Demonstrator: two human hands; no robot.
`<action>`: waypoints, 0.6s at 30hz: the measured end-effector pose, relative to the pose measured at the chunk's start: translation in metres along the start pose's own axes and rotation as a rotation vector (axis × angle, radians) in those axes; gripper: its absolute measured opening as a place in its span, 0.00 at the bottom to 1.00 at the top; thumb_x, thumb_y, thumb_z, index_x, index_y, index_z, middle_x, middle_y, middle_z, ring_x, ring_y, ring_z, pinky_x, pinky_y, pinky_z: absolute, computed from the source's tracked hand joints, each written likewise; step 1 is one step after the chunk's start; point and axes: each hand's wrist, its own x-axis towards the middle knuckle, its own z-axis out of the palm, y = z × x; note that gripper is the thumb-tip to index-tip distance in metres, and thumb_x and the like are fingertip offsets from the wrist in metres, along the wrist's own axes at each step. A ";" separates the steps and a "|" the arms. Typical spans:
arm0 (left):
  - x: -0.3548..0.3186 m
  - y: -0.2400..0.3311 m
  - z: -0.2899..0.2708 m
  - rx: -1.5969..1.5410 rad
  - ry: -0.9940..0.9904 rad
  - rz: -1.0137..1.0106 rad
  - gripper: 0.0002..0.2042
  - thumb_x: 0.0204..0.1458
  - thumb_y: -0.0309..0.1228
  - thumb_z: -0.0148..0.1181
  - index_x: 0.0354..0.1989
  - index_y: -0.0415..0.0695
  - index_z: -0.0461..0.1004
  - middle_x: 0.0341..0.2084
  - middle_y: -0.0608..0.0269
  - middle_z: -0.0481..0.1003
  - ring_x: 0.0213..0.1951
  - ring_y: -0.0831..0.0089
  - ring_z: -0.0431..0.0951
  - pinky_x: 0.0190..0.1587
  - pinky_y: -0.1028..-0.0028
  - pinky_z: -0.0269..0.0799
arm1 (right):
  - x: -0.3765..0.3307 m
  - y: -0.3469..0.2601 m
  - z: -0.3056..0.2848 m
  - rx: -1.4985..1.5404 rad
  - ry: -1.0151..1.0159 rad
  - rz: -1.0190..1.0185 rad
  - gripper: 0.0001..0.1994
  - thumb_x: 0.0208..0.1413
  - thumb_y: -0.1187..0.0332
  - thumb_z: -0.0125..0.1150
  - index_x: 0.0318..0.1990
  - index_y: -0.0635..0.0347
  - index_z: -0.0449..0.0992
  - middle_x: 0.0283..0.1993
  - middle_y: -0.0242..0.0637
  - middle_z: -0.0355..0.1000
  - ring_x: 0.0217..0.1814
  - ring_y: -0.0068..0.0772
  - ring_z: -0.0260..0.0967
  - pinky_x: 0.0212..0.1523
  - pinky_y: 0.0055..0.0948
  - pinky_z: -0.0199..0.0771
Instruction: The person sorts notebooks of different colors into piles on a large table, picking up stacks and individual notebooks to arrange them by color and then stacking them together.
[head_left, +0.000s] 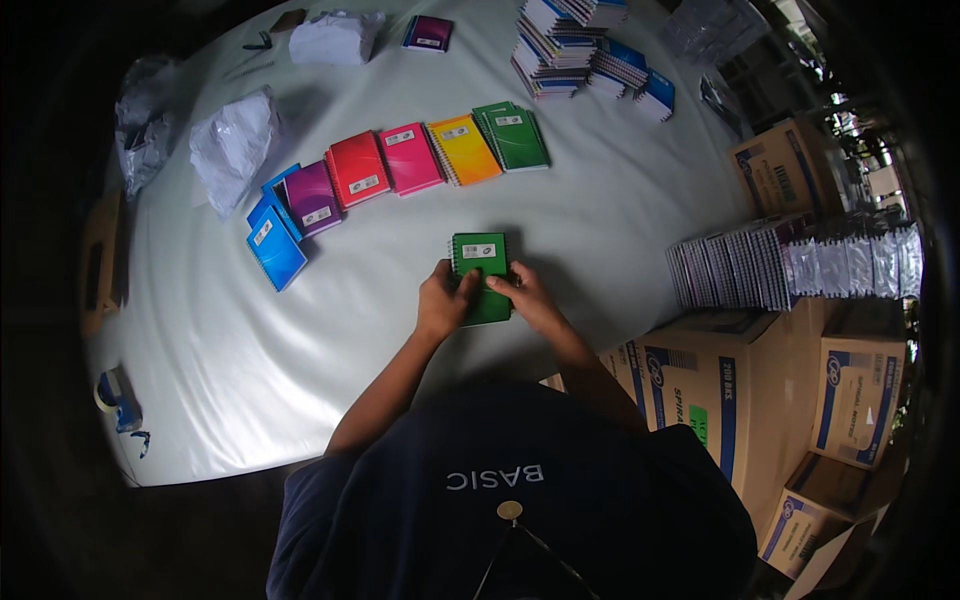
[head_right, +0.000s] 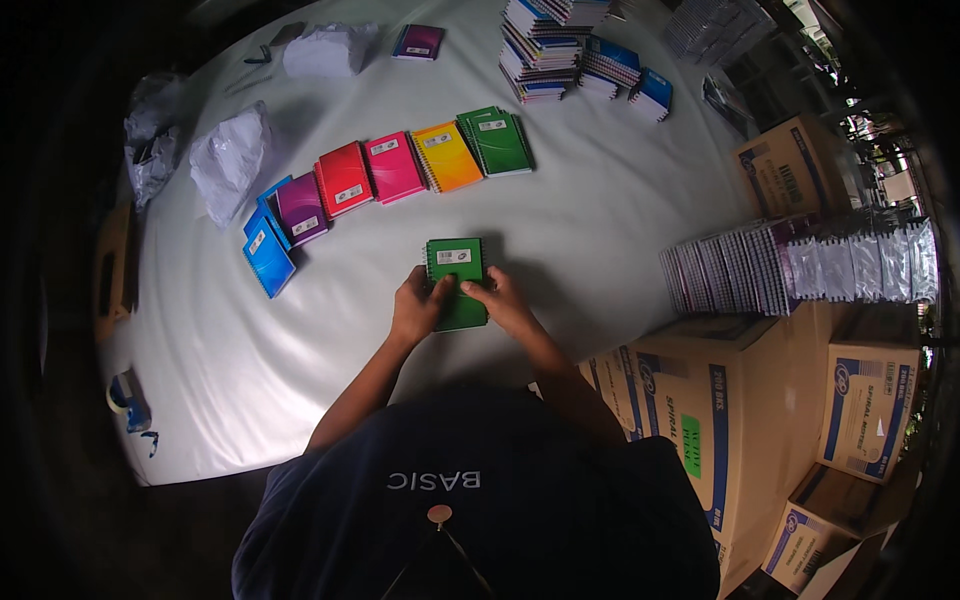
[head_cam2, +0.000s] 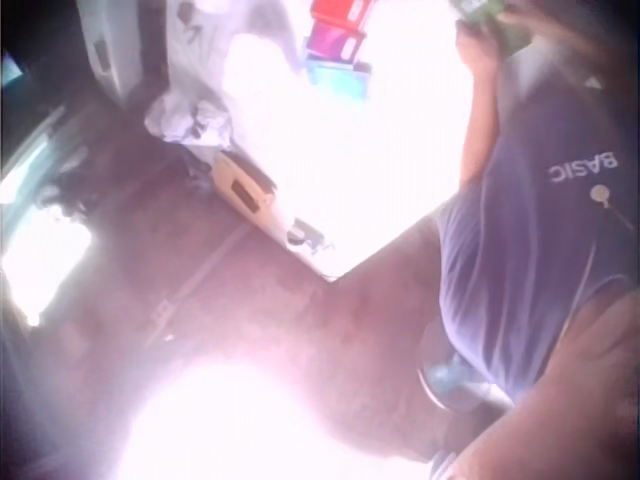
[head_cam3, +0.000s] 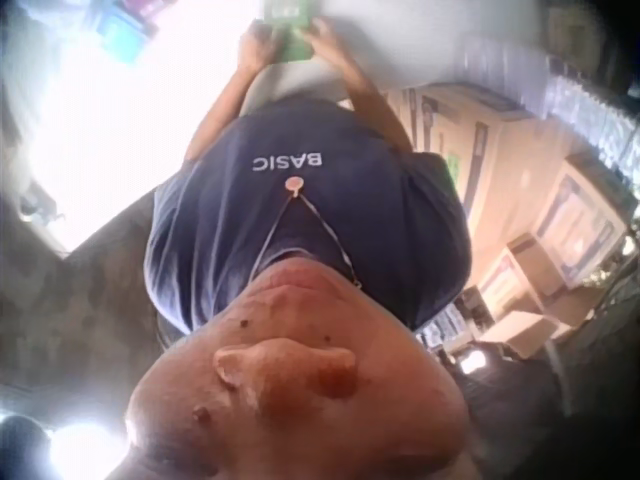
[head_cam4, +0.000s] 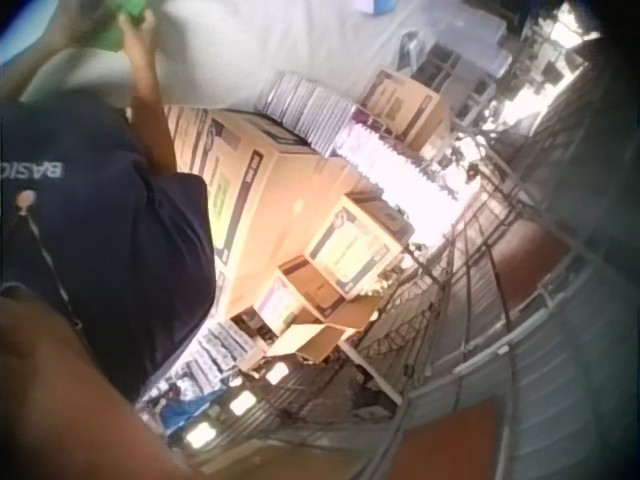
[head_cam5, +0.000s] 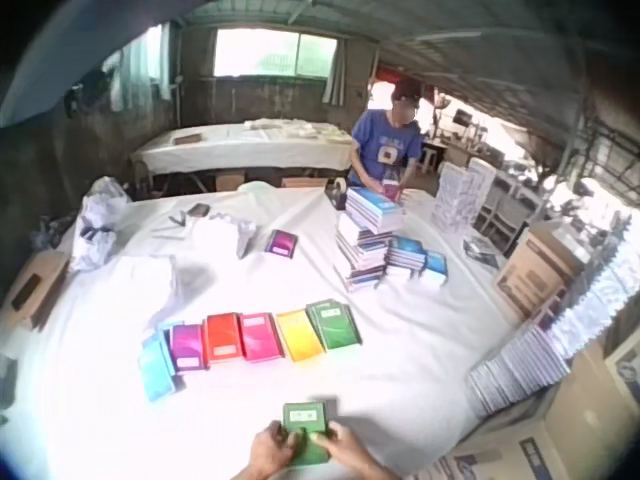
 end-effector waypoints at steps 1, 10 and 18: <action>-0.007 0.004 0.003 0.007 -0.005 -0.011 0.22 0.50 0.41 0.60 0.46 0.37 0.66 0.41 0.47 0.73 0.40 0.59 0.76 0.41 0.66 0.72 | 0.000 0.007 -0.005 0.010 -0.001 0.009 0.22 0.51 0.60 0.64 0.48 0.64 0.68 0.41 0.38 0.71 0.41 0.27 0.69 0.40 0.26 0.69; 0.043 0.029 -0.008 0.540 0.393 0.369 0.23 0.48 0.37 0.62 0.51 0.45 0.66 0.42 0.54 0.69 0.41 0.60 0.75 0.41 0.64 0.73 | 0.062 -0.035 -0.032 -0.909 0.409 -0.611 0.14 0.50 0.71 0.59 0.46 0.60 0.72 0.41 0.43 0.73 0.44 0.45 0.69 0.46 0.37 0.68; 0.070 0.073 -0.010 0.210 0.290 0.400 0.18 0.48 0.34 0.62 0.48 0.43 0.70 0.42 0.55 0.72 0.38 0.64 0.76 0.40 0.67 0.72 | 0.178 -0.058 -0.085 -1.273 0.447 -0.896 0.13 0.52 0.74 0.54 0.46 0.59 0.76 0.50 0.41 0.72 0.55 0.41 0.68 0.54 0.34 0.67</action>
